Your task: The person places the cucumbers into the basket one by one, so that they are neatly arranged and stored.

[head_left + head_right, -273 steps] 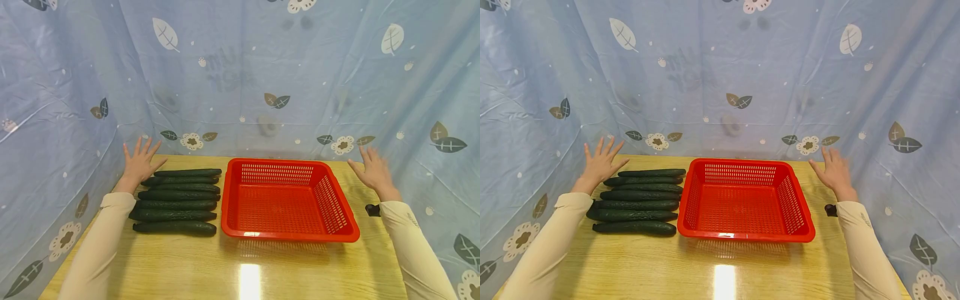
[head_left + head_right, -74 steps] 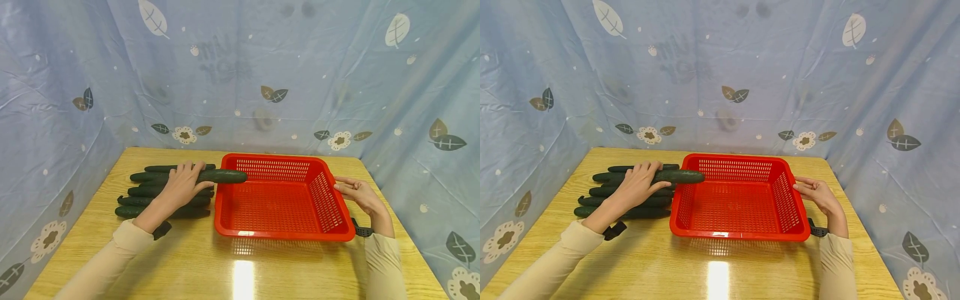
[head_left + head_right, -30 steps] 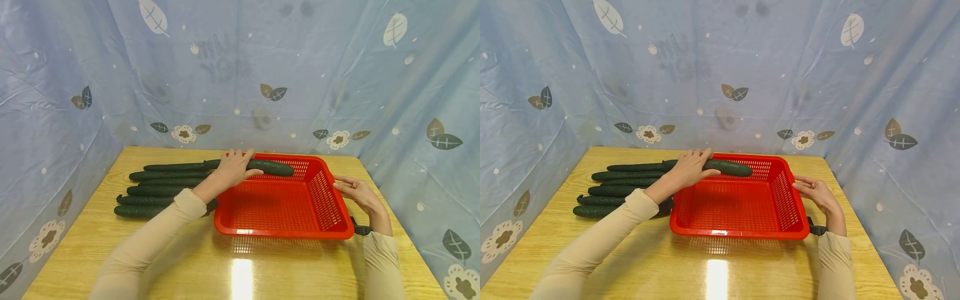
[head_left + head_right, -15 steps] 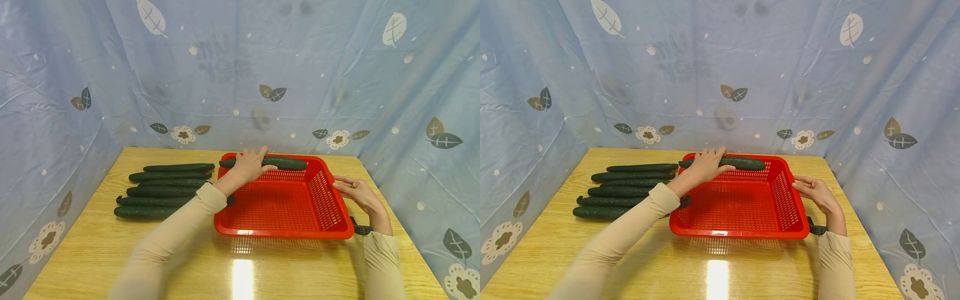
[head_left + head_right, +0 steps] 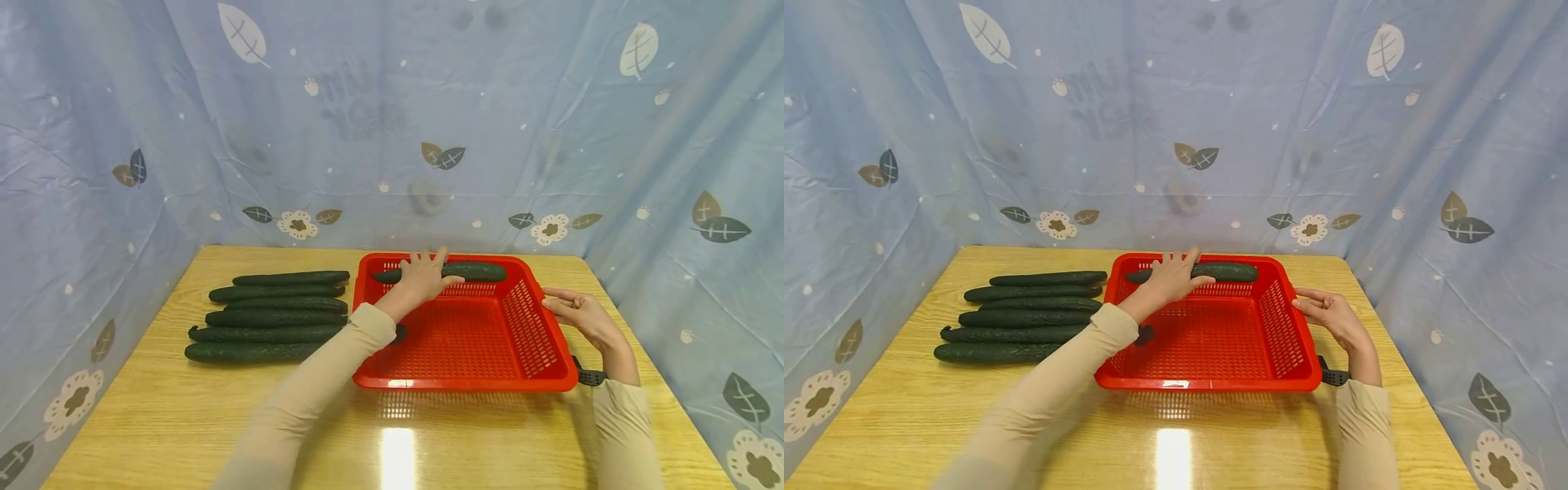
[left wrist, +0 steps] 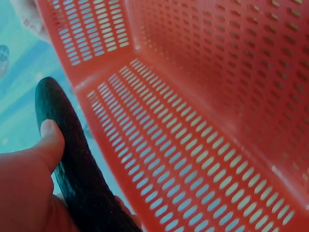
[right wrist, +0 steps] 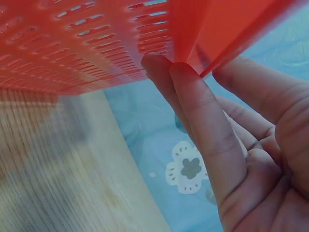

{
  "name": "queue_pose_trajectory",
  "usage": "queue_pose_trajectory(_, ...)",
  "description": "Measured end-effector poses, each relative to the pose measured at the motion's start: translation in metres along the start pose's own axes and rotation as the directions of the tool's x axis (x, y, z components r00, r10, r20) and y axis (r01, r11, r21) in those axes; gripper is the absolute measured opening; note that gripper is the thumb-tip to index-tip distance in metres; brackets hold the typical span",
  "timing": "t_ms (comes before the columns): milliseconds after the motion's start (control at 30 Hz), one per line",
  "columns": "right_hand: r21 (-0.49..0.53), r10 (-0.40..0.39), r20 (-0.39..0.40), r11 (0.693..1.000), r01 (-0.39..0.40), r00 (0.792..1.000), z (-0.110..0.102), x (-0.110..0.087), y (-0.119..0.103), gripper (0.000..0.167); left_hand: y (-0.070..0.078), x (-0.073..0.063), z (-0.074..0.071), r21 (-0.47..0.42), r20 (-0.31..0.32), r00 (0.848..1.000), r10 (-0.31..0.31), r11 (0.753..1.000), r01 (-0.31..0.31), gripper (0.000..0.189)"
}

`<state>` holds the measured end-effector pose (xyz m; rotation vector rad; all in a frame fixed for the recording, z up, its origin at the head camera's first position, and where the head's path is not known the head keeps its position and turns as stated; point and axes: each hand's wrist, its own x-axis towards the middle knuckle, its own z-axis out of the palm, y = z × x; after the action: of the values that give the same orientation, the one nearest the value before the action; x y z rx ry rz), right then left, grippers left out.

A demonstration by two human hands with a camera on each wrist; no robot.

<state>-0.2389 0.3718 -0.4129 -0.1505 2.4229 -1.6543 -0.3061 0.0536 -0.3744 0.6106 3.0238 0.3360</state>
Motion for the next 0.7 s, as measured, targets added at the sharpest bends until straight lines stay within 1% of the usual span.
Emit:
queue_pose_trajectory(133, -0.019, -0.003, -0.005, 1.0, 0.003, 1.0, 0.0, 0.0, 0.0, 0.062, 0.007, 0.006, 0.01, 0.013, -0.004, 1.0, -0.025, 1.0, 0.025, 0.063)
queue_pose_trajectory(233, -0.016, -0.004, 0.0, 1.0, 0.004, 1.0, 0.0, 0.0, 0.001, 0.063, 0.01, 0.01, 0.016, 0.051, -0.003, 0.999, -0.038, 0.998, 0.038, 0.067)
queue_pose_trajectory(367, -0.015, -0.002, 0.001, 1.0, 0.002, 1.0, 0.0, -0.001, 0.002, 0.063, 0.01, 0.014, 0.026, 0.108, -0.016, 0.999, -0.049, 0.993, 0.051, 0.071)
queue_pose_trajectory(467, -0.029, -0.011, -0.005, 1.0, 0.011, 1.0, -0.001, -0.001, 0.001, 0.061, 0.01, 0.016, 0.033, 0.121, -0.045, 0.998, -0.045, 0.991, 0.05, 0.07)
queue_pose_trajectory(567, -0.036, -0.024, -0.005, 0.999, 0.024, 1.0, -0.001, 0.0, 0.001, 0.06, 0.01, 0.017, 0.04, 0.138, -0.06, 0.998, -0.037, 0.989, 0.045, 0.065)
queue_pose_trajectory(700, -0.019, -0.03, -0.002, 0.999, 0.03, 1.0, -0.001, 0.0, 0.001, 0.06, 0.011, 0.018, 0.049, 0.156, -0.038, 0.999, -0.025, 0.987, 0.031, 0.061)
